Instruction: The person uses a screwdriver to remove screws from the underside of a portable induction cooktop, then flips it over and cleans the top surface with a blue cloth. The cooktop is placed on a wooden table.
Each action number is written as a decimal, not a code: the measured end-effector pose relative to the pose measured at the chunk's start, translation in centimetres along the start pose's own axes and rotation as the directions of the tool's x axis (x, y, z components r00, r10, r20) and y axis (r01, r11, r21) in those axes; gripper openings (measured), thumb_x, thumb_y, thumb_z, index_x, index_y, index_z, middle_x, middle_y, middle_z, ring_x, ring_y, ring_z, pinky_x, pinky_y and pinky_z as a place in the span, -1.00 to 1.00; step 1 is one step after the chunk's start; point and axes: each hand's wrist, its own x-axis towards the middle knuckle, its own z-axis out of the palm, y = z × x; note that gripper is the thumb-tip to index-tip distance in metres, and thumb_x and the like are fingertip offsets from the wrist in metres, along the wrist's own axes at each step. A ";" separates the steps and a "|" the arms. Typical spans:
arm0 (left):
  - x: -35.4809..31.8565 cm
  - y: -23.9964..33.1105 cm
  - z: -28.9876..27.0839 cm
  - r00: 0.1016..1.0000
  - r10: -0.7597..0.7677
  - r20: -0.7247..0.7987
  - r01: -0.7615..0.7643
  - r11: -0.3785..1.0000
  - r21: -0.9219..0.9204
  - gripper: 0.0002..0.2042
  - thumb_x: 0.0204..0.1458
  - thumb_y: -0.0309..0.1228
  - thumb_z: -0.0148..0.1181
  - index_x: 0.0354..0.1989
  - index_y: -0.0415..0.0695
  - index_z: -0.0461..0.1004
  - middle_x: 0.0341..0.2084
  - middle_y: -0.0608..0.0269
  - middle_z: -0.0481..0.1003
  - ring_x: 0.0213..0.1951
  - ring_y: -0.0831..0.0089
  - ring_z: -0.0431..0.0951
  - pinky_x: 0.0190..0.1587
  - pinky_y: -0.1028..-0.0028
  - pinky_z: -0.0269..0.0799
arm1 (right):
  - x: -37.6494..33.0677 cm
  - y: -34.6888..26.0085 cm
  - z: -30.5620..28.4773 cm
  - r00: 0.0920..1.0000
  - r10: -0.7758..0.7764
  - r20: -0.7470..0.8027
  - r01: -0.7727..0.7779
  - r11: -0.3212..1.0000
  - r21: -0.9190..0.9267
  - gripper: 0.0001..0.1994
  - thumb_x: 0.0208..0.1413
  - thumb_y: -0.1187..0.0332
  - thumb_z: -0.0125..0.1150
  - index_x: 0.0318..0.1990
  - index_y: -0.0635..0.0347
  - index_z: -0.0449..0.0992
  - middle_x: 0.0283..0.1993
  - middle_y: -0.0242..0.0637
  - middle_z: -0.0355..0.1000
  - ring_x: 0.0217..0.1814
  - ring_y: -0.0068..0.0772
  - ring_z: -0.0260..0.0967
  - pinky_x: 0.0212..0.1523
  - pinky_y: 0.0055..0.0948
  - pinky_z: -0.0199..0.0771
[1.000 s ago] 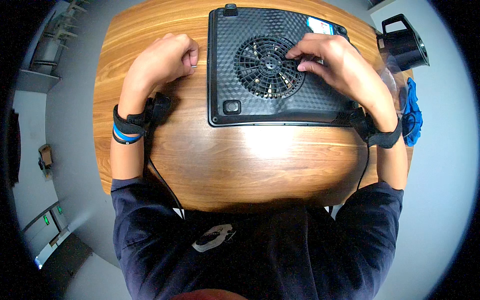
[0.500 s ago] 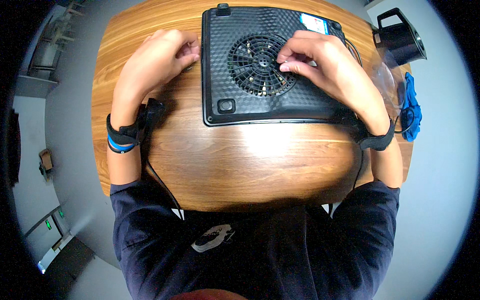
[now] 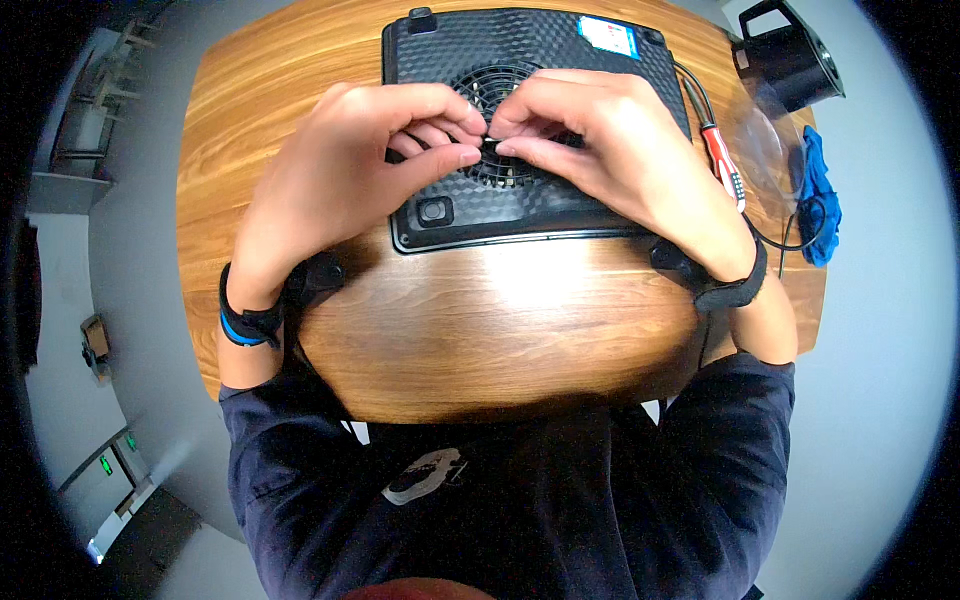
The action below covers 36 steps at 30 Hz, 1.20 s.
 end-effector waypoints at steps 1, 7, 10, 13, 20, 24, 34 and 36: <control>0.0 0.3 0.1 1.000 -0.011 0.004 0.011 1.000 0.011 -0.83 0.26 -0.50 0.49 -0.04 -0.26 0.72 -0.31 0.11 0.76 -0.24 0.49 0.79 -0.14 0.48 0.71 | 0.1 -0.1 0.0 1.000 -0.019 -0.008 0.019 1.000 -0.006 -0.83 0.24 0.49 0.52 -0.07 0.28 0.69 -0.21 -0.15 0.64 -0.15 -0.15 0.69 -0.14 -0.28 0.68; 0.1 0.9 0.1 0.993 -0.076 0.091 0.069 0.995 0.078 -0.87 0.29 -0.47 0.47 -0.11 -0.25 0.67 -0.37 0.15 0.72 -0.35 0.47 0.72 -0.21 0.45 0.63 | 0.3 -0.2 0.1 0.992 -0.111 0.051 0.107 0.992 0.070 -0.85 0.28 0.40 0.45 -0.11 0.25 0.63 -0.18 -0.12 0.59 -0.08 0.07 0.61 -0.08 -0.13 0.59; 0.2 1.2 -0.1 0.985 -0.082 0.151 0.068 0.993 0.095 -0.89 0.31 -0.48 0.42 -0.15 -0.25 0.62 -0.38 0.15 0.68 -0.38 0.39 0.68 -0.26 0.41 0.58 | -0.1 0.5 0.2 0.988 -0.138 0.063 0.132 0.988 0.085 -0.85 0.31 0.39 0.43 -0.12 0.28 0.63 -0.18 -0.08 0.58 -0.08 0.11 0.62 -0.05 -0.10 0.61; 0.0 0.5 0.2 0.995 -0.037 0.096 0.026 0.993 0.114 -0.89 0.30 -0.50 0.42 -0.19 -0.26 0.60 -0.32 0.16 0.70 -0.34 0.39 0.69 -0.28 0.41 0.58 | -1.0 2.1 -1.1 0.991 -0.131 -0.031 0.128 0.989 -0.079 -0.84 0.34 0.37 0.42 -0.13 0.30 0.64 -0.19 -0.06 0.58 -0.08 0.10 0.62 -0.03 -0.10 0.63; 0.0 0.3 -0.9 0.991 -0.105 0.082 0.095 0.988 0.118 -0.89 0.23 -0.59 0.41 -0.26 -0.28 0.55 -0.29 0.21 0.71 -0.29 0.42 0.70 -0.27 0.44 0.60 | -10.5 8.6 -7.3 0.825 0.482 -0.294 -0.553 0.582 -0.596 -0.73 0.40 0.15 0.42 -0.07 0.20 0.65 -0.09 -0.03 0.70 -0.01 0.24 0.66 -0.02 0.05 0.66; 0.1 0.5 -1.5 0.976 -0.202 0.081 0.192 0.974 0.118 -0.86 0.20 -0.64 0.40 -0.30 -0.28 0.50 -0.29 0.25 0.70 -0.26 0.48 0.70 -0.23 0.45 0.61 | -14.2 9.1 -7.0 0.725 0.651 -0.225 -0.632 0.499 -0.593 -0.56 0.32 0.17 0.51 0.19 0.13 0.46 -0.01 0.08 0.68 0.08 0.35 0.63 0.03 0.19 0.64; 0.1 0.0 -0.9 0.991 -0.129 -0.037 0.133 0.982 0.137 -0.90 0.30 -0.55 0.42 -0.09 -0.21 0.65 -0.25 0.24 0.74 -0.19 0.45 0.73 -0.11 0.43 0.63 | -14.9 10.8 -7.1 0.812 0.518 -0.269 -0.563 0.572 -0.597 -0.65 0.36 0.36 0.37 0.17 0.19 0.37 -0.01 0.22 0.67 0.09 0.37 0.64 0.02 0.20 0.65; 0.3 -0.3 -0.9 0.995 -0.098 -0.030 0.102 0.981 0.167 -0.90 0.33 -0.55 0.39 -0.05 -0.23 0.65 -0.23 0.20 0.74 -0.17 0.42 0.74 -0.08 0.42 0.64 | -13.8 9.3 -7.2 0.762 0.499 -0.412 -0.647 0.569 -0.508 -0.70 0.41 0.34 0.31 0.16 0.18 0.39 -0.01 0.21 0.67 0.07 0.38 0.65 0.01 0.18 0.67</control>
